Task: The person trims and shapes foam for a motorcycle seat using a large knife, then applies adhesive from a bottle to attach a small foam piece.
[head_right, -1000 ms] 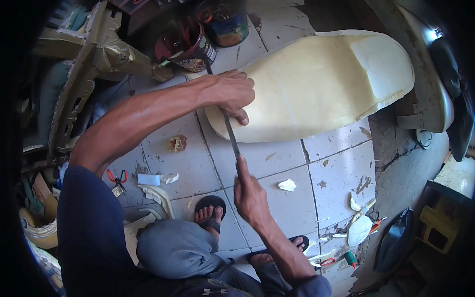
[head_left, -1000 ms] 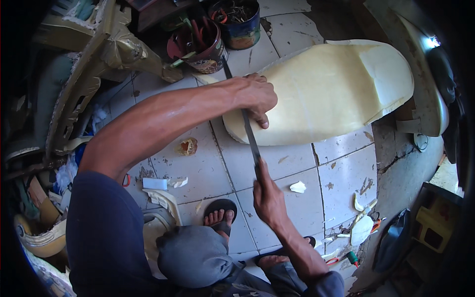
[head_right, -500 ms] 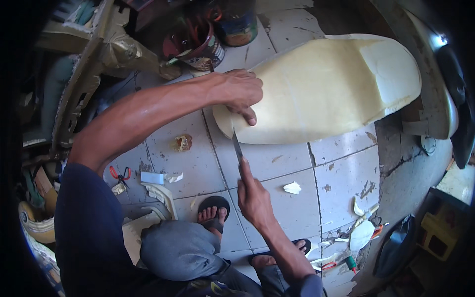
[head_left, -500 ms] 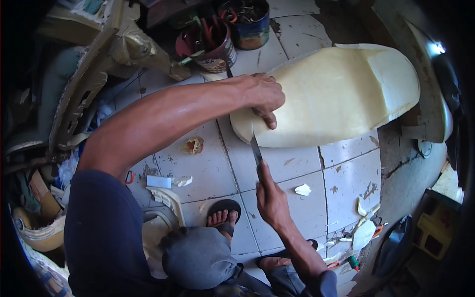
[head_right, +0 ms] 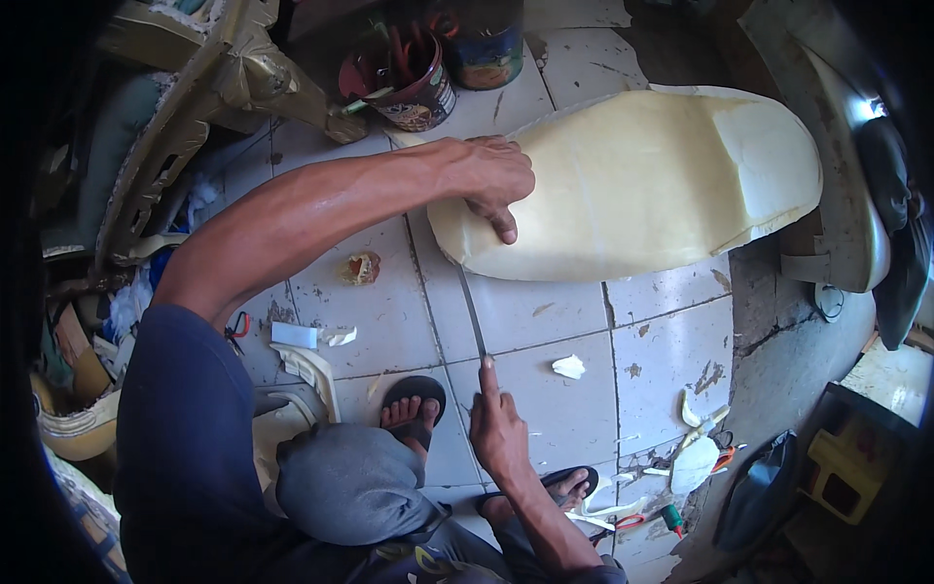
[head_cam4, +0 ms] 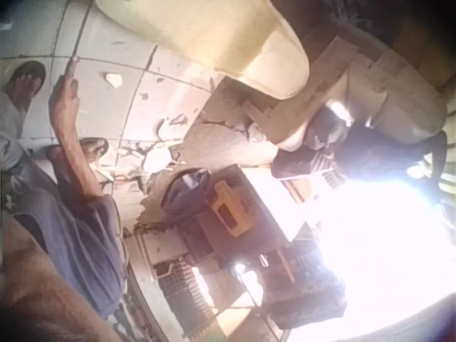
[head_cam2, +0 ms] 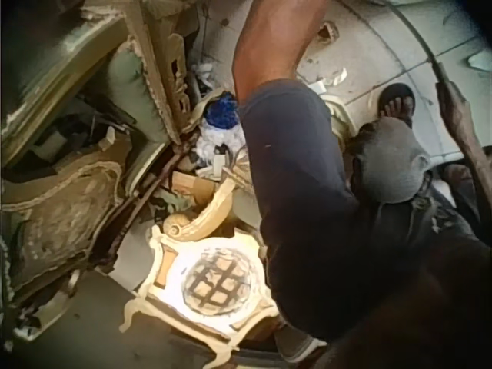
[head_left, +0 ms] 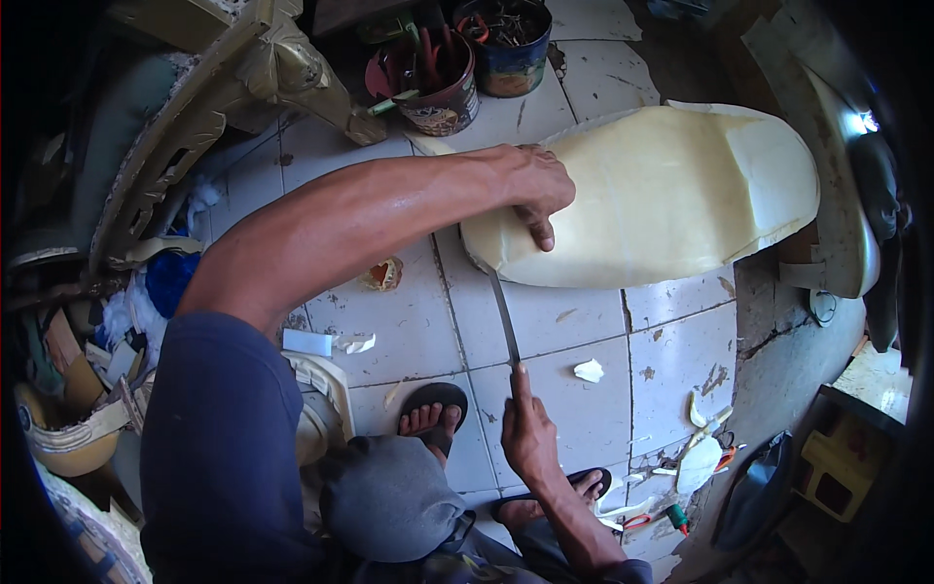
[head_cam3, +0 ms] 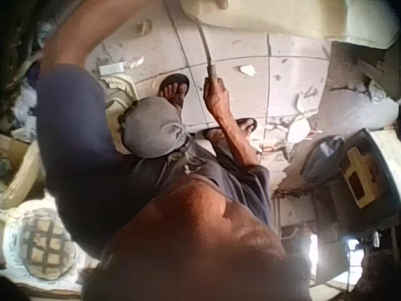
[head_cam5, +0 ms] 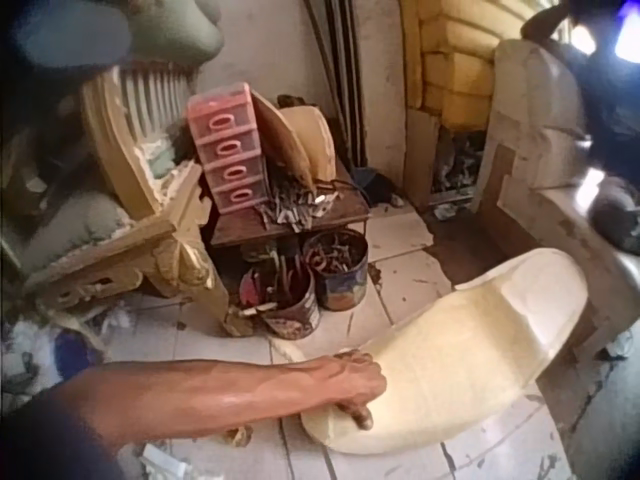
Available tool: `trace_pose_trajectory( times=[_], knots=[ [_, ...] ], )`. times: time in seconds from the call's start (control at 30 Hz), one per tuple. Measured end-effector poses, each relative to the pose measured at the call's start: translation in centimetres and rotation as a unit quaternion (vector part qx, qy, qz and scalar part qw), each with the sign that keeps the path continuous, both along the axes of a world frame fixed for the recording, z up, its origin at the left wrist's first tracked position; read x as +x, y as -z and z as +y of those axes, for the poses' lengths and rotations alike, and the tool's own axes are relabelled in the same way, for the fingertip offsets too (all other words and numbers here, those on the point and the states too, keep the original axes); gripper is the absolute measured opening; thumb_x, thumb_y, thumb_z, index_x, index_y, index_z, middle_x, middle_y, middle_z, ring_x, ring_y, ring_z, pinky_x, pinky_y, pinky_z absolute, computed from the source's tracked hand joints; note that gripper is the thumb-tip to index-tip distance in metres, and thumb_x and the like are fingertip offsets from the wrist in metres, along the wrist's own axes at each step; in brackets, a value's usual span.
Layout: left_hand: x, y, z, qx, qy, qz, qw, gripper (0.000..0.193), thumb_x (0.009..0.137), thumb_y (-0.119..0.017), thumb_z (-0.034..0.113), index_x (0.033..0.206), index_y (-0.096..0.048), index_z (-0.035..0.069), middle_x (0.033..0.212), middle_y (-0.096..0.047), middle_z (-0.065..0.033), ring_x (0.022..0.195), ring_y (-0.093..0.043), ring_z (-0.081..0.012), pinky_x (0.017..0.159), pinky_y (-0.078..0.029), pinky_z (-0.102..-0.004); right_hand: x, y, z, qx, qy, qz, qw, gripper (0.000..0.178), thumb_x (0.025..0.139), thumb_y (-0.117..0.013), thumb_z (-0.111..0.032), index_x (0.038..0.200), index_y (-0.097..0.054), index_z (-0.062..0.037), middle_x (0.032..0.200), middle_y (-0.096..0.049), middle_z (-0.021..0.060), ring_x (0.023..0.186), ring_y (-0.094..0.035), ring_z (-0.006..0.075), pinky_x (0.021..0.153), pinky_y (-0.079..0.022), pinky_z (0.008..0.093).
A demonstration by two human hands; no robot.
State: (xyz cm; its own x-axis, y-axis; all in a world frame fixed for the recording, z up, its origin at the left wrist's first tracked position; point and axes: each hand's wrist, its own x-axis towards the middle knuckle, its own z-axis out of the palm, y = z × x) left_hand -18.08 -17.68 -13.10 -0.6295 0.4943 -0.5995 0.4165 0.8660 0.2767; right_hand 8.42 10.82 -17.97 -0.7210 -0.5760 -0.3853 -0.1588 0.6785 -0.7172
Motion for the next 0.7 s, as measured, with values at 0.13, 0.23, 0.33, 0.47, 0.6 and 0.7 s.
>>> trace_pose_trajectory(
  times=[0.13,0.23,0.33,0.47,0.6,0.7],
  knots=[
    [0.4,0.3,0.1,0.017,0.018,0.05,0.998,0.062,0.08,-0.079,0.057,0.076,-0.075,-0.004,0.077,-0.07,-0.0204,0.084,-0.069,-0.0403,0.083,-0.053,-0.0485,-3.2,0.5,-4.9,-0.006,0.01,0.014,1.0,0.069,0.103,-0.055,-0.011,0.164,-0.025,-0.0208,0.089,-0.065,0.0296,0.075,-0.066,0.0503,0.064,-0.054,0.0581],
    [0.4,-0.1,0.0,0.007,0.003,0.029,1.0,0.063,0.08,-0.078,0.059,0.076,-0.075,-0.004,0.078,-0.07,-0.0208,0.086,-0.07,-0.0405,0.084,-0.053,-0.0494,-1.9,1.1,-3.5,-0.019,0.012,0.019,1.0,0.069,0.103,-0.055,-0.015,0.164,-0.025,-0.0239,0.091,-0.065,0.0305,0.072,-0.066,0.0512,0.061,-0.055,0.0581],
    [0.2,-0.1,0.3,-0.012,-0.013,0.004,1.0,0.065,0.08,-0.077,0.061,0.076,-0.075,-0.004,0.078,-0.07,-0.0208,0.086,-0.069,-0.0404,0.086,-0.053,-0.0502,0.4,1.3,-1.7,-0.013,0.014,0.01,1.0,0.071,0.102,-0.056,-0.01,0.165,-0.023,-0.0208,0.088,-0.066,0.029,0.076,-0.067,0.0501,0.066,-0.055,0.0567],
    [0.5,-0.1,0.3,0.007,0.008,0.037,0.999,0.065,0.079,-0.077,0.06,0.079,-0.076,-0.005,0.08,-0.071,-0.0208,0.087,-0.07,-0.0404,0.086,-0.054,-0.0497,-3.8,1.7,-7.6,0.017,0.0,0.011,1.0,0.07,0.103,-0.056,-0.011,0.165,-0.023,-0.0196,0.089,-0.066,0.0286,0.076,-0.066,0.0505,0.07,-0.054,0.0578],
    [0.9,-0.3,-0.2,0.015,0.008,0.055,0.998,0.065,0.079,-0.078,0.059,0.081,-0.076,-0.006,0.082,-0.072,-0.0217,0.088,-0.07,-0.0406,0.086,-0.054,-0.0487,-1.4,2.9,-5.1,0.029,0.007,0.024,0.999,0.067,0.104,-0.055,-0.015,0.164,-0.026,-0.0217,0.091,-0.065,0.0279,0.074,-0.065,0.0498,0.066,-0.054,0.0573],
    [0.7,-0.1,-0.2,0.015,0.01,0.046,0.999,0.065,0.079,-0.078,0.059,0.081,-0.076,-0.006,0.08,-0.071,-0.0217,0.087,-0.07,-0.0407,0.085,-0.054,-0.0482,-1.5,3.8,-6.5,0.028,0.006,0.028,0.999,0.064,0.105,-0.053,-0.019,0.163,-0.028,-0.0251,0.091,-0.064,0.0271,0.073,-0.065,0.0488,0.065,-0.054,0.0571]
  ],
)
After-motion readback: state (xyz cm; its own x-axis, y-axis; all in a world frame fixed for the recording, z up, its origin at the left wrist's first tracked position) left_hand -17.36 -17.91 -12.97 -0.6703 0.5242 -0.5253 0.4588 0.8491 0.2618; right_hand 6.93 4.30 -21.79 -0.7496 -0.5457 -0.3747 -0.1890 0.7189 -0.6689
